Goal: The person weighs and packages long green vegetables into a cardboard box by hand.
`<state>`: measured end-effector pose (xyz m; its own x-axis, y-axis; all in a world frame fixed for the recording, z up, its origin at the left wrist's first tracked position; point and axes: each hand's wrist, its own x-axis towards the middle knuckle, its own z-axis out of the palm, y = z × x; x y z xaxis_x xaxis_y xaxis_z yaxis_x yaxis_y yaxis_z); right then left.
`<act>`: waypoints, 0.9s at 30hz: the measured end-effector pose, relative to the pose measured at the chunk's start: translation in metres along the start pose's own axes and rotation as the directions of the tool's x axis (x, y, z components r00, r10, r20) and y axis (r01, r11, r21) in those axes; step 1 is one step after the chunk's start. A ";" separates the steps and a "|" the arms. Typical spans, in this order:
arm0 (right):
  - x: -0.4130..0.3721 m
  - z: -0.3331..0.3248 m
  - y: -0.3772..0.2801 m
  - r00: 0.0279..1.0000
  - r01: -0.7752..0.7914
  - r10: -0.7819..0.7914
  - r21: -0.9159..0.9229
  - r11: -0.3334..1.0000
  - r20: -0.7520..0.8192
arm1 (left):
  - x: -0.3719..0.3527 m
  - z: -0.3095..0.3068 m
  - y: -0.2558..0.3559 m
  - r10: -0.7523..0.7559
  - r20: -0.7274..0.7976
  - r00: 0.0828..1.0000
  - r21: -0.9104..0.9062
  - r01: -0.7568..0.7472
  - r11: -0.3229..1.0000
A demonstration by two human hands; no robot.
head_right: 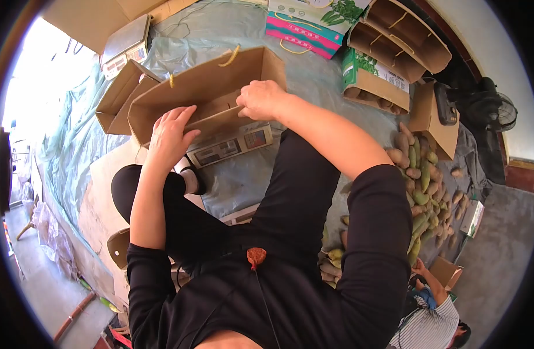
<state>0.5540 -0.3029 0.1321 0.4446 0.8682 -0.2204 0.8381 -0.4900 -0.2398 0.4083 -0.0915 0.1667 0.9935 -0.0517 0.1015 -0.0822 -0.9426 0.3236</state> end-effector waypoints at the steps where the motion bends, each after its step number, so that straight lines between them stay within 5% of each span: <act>1: -0.001 -0.001 0.000 1.000 0.000 -0.001 0.006 1.000 0.008 | -0.003 0.003 -0.002 -0.039 0.115 0.993 0.040 0.035 0.999; 5: -0.010 -0.011 0.013 0.996 -0.023 0.038 0.181 0.983 -0.080 | -0.005 0.012 -0.009 -0.076 0.164 0.984 0.072 0.064 0.995; 7: -0.018 -0.019 0.025 0.945 0.072 0.040 0.327 0.942 -0.325 | -0.004 0.014 -0.013 -0.128 0.166 0.978 0.135 0.106 0.985; 10: -0.057 -0.034 0.038 0.896 -0.009 0.206 0.447 0.895 -0.394 | -0.004 0.012 -0.014 -0.148 0.200 0.969 0.135 0.122 0.983; 12: -0.086 -0.034 0.046 0.820 -0.051 0.414 0.669 0.741 -0.396 | -0.004 0.012 -0.014 -0.150 0.225 0.963 0.108 0.129 0.986; 15: -0.132 -0.011 0.059 0.747 -0.193 0.561 0.691 0.697 -0.356 | -0.005 0.016 -0.014 -0.132 0.235 0.963 0.064 0.120 0.991; 21: -0.208 0.145 0.076 0.660 -0.395 0.726 0.732 0.555 -0.194 | -0.002 0.029 -0.028 -0.143 0.256 0.956 0.003 0.147 0.989; 27: -0.270 0.282 0.020 0.553 -0.761 0.806 0.522 0.385 0.210 | -0.001 0.039 -0.040 -0.128 0.240 0.962 0.004 0.131 0.991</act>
<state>0.3617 -0.5689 -0.0797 0.8551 0.0681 -0.5140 -0.1804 -0.8904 -0.4180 0.4134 -0.0667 0.1169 0.9855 -0.0079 -0.1696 0.0493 -0.9424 0.3307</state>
